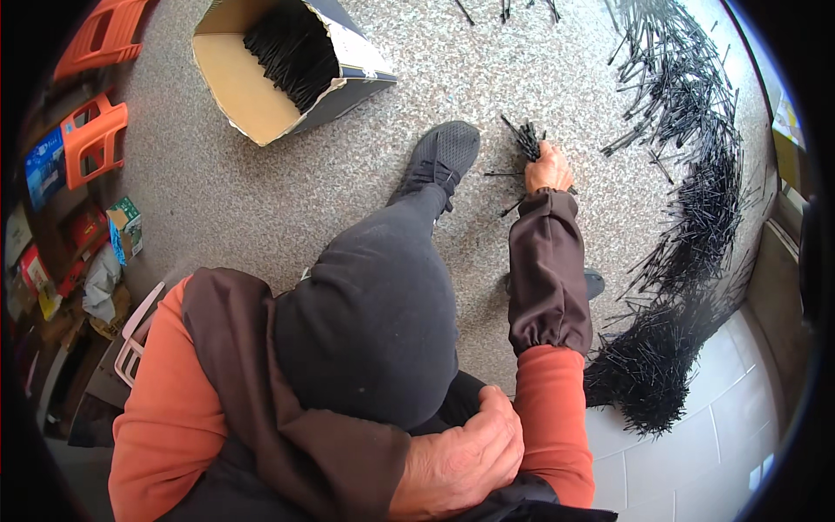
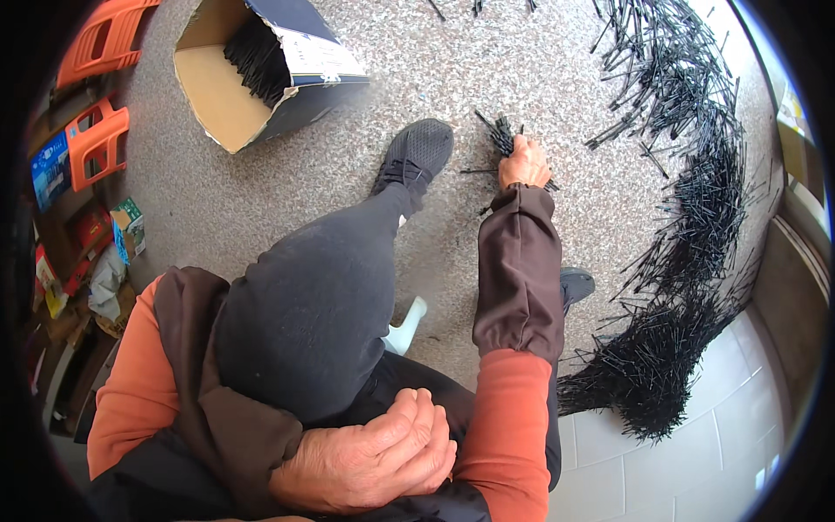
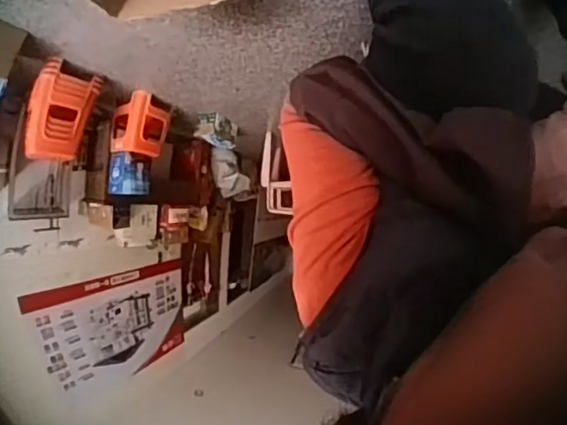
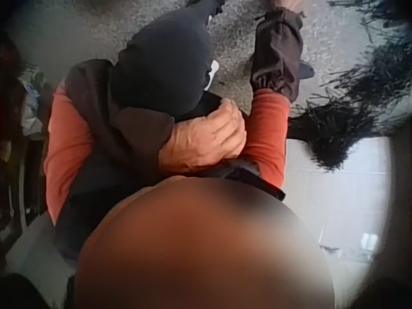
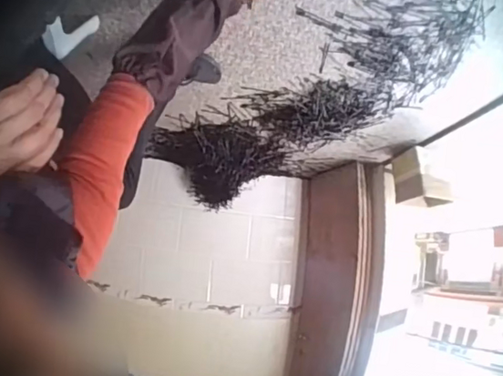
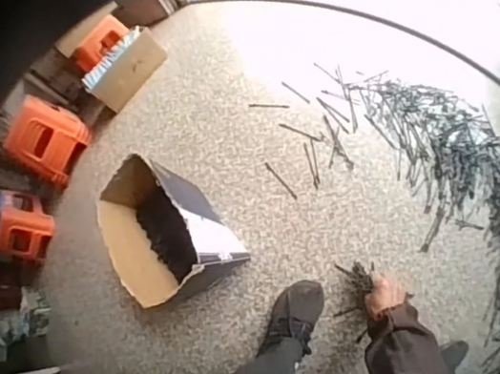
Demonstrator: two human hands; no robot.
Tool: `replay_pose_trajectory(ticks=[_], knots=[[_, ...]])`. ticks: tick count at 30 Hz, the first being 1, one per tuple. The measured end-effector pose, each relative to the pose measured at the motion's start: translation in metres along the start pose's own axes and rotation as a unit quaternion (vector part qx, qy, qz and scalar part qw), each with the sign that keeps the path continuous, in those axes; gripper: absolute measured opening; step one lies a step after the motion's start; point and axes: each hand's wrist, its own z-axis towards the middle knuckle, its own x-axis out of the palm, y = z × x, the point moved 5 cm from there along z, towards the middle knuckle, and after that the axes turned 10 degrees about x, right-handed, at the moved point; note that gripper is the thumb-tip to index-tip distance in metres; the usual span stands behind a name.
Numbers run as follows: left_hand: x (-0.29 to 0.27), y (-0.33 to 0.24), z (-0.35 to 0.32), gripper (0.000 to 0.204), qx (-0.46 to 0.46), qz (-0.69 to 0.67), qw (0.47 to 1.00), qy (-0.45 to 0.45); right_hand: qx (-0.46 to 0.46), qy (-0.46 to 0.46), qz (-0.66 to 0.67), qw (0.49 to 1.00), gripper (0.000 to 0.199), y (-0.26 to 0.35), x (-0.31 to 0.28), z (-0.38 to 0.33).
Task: Gathering and bundling black cable ties from the floor into a cardboard box.
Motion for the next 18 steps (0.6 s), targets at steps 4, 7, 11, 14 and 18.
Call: replay_pose_trajectory(ticks=[4, 7, 11, 14, 18], knots=[[0.001, 0.001, -0.003, 0.032, 0.002, -0.002, 1.0, -0.001, -0.068, -0.003, 0.008, 0.998, 0.027, -0.002, -0.007, -0.001], [0.003, -0.002, -0.004, 0.032, -0.004, -0.009, 1.0, -0.005, -0.201, -0.048, -0.067, 0.976, 0.026, 0.007, -0.022, -0.01], [0.003, -0.01, -0.007, 0.041, 0.001, -0.058, 0.998, -0.033, -0.354, -0.073, -0.08, 0.929, 0.003, 0.019, -0.025, -0.032], [0.005, -0.011, -0.007, 0.042, -0.001, -0.062, 0.997, -0.039, -0.434, -0.056, -0.109, 0.893, 0.004, 0.02, -0.018, -0.048], [0.008, -0.008, -0.007, 0.041, -0.011, -0.069, 0.997, -0.043, -0.434, -0.052, -0.081, 0.896, 0.006, 0.018, -0.011, -0.052]])
